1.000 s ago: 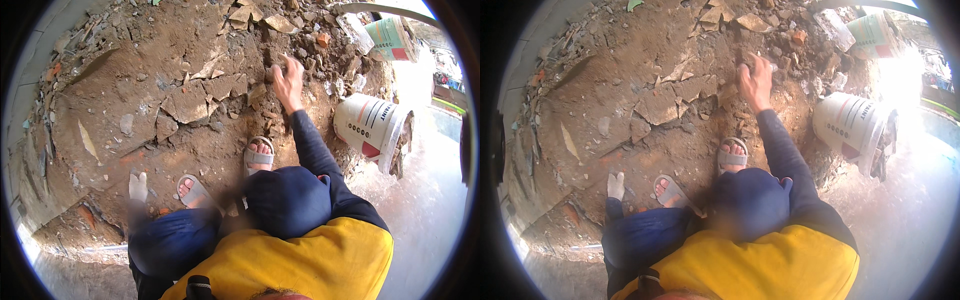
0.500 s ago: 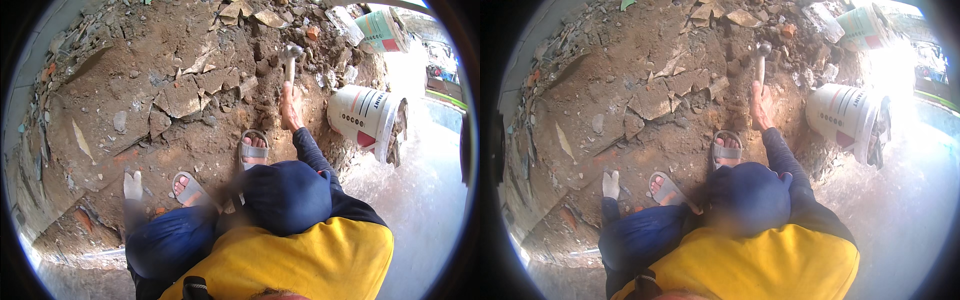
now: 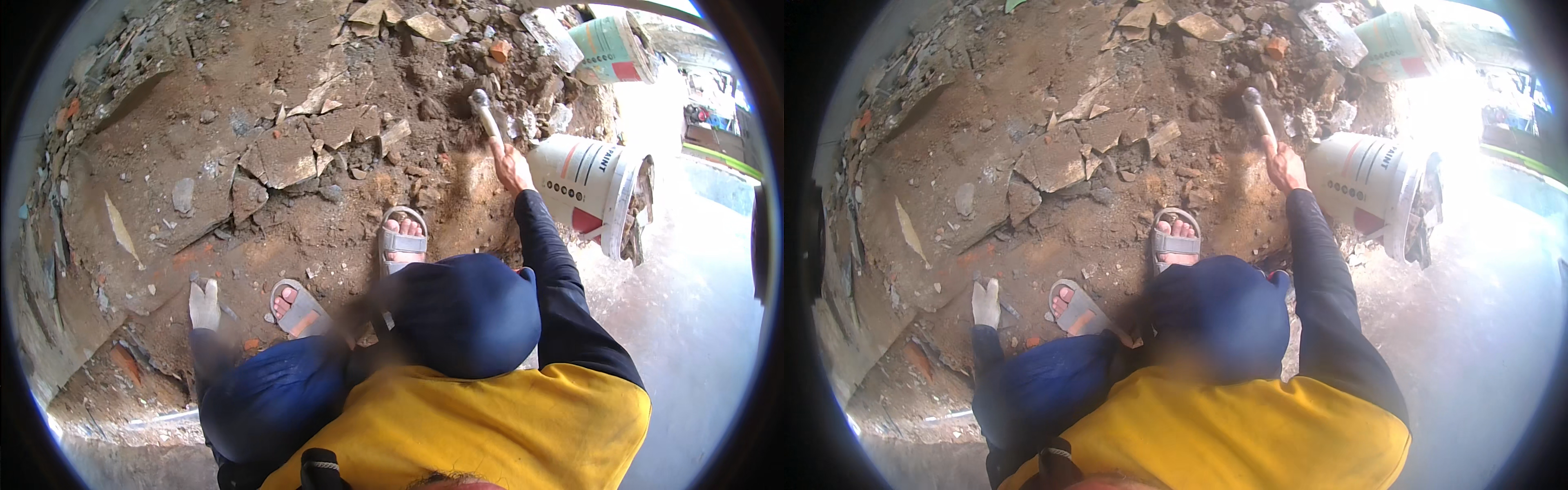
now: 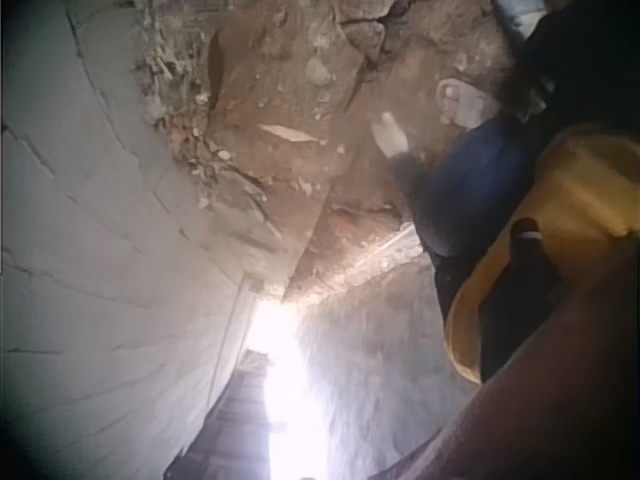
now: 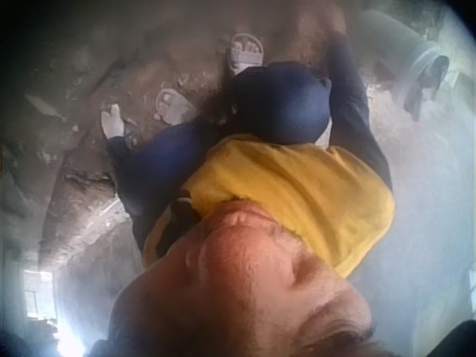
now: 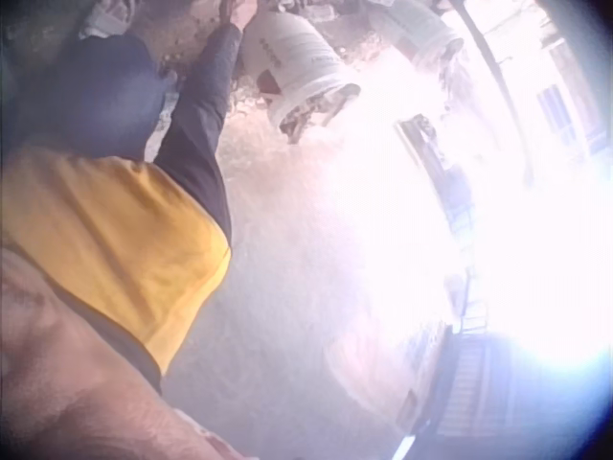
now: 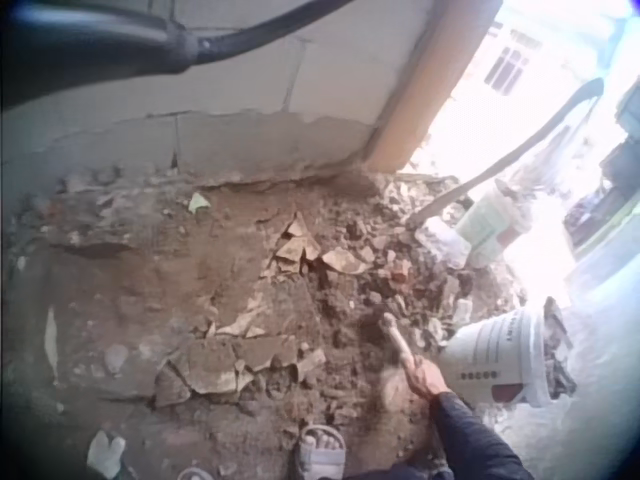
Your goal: The person uses a pickaxe and a hammer to break up a tiled floor, collecting debris into a white bucket. They repeatedly strike the floor, clear rubble, and transfer broken tiles and dirt into the bucket.
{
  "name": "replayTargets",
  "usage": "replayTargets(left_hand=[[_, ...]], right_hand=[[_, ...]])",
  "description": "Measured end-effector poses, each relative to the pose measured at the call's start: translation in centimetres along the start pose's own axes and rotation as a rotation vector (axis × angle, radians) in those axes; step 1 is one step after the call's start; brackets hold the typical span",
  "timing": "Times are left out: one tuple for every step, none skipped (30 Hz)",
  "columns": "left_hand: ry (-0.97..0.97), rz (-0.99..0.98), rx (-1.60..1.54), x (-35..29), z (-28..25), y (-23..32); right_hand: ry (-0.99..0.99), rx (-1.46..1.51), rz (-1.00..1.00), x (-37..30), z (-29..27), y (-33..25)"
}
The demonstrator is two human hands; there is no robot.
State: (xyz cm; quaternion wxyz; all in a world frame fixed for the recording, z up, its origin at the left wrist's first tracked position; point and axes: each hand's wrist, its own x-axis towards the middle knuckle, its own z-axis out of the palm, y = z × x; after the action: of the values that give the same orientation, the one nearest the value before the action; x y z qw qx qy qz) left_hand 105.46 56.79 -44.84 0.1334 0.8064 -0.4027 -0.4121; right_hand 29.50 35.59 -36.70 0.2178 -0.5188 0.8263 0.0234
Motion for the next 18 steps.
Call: replayTargets(left_hand=[[0.018,0.036,-0.021,0.0,0.0,0.1],[0.036,0.089,-0.065,0.0,0.2,0.2],[0.051,0.063,-0.027,0.1,0.1,0.3],[-0.001,0.021,-0.01,0.1,0.2,0.4],[-0.028,-0.048,-0.007,0.2,0.1,0.4],[-0.065,-0.018,0.003,0.3,0.1,0.4],[-0.077,-0.014,-0.003,0.4,0.0,0.2],[-0.055,-0.037,-0.03,0.5,0.0,0.0],[-0.071,-0.003,0.0,0.6,0.0,-0.2],[-0.054,0.004,0.013,0.7,-0.1,-0.6],[-0.035,-0.004,0.016,0.8,-0.1,-0.9],[0.014,0.085,0.065,0.8,-0.1,-1.2],[0.06,0.16,0.102,0.9,-0.1,-1.5],[0.04,0.214,0.15,1.0,-0.1,-1.8],[0.026,0.15,0.097,1.1,-0.2,-1.9],[-0.033,0.079,0.041,1.2,-0.2,-2.0],[-0.085,-0.024,-0.025,1.3,-0.4,-1.9],[-0.109,0.009,0.035,1.3,-0.4,-1.7]], right_hand=[[0.005,0.028,0.062,-1.0,-1.0,0.5],[-0.018,0.099,0.117,-2.1,-1.6,0.4],[-0.069,0.327,0.154,-4.0,-1.6,0.1],[-0.103,0.546,0.203,-6.2,-1.0,-0.4],[-0.141,0.767,0.239,-8.6,0.1,-1.1],[-0.18,0.915,0.311,-10.9,1.9,-1.9],[-0.259,1.085,0.33,-12.7,3.7,-2.7],[-0.292,1.11,0.46,-13.9,5.9,-3.7],[-0.394,1.194,0.508,-14.3,7.8,-4.7],[-0.359,1.084,0.349,-13.3,9.4,-5.9],[-0.323,0.981,0.237,-11.8,10.5,-7.3],[-0.238,0.927,0.005,-9.4,10.7,-8.4],[-0.117,0.798,-0.069,-6.6,10.6,-9.9],[-0.095,0.931,-0.112,-4.0,9.9,-11.1],[-0.321,1.216,0.185,-1.1,8.8,-12.5],[-0.277,1.227,0.205,1.6,7.4,-13.9],[-0.29,1.277,0.149,3.3,6.1,-14.9],[-0.221,1.222,0.218,4.1,4.9,-15.1]])
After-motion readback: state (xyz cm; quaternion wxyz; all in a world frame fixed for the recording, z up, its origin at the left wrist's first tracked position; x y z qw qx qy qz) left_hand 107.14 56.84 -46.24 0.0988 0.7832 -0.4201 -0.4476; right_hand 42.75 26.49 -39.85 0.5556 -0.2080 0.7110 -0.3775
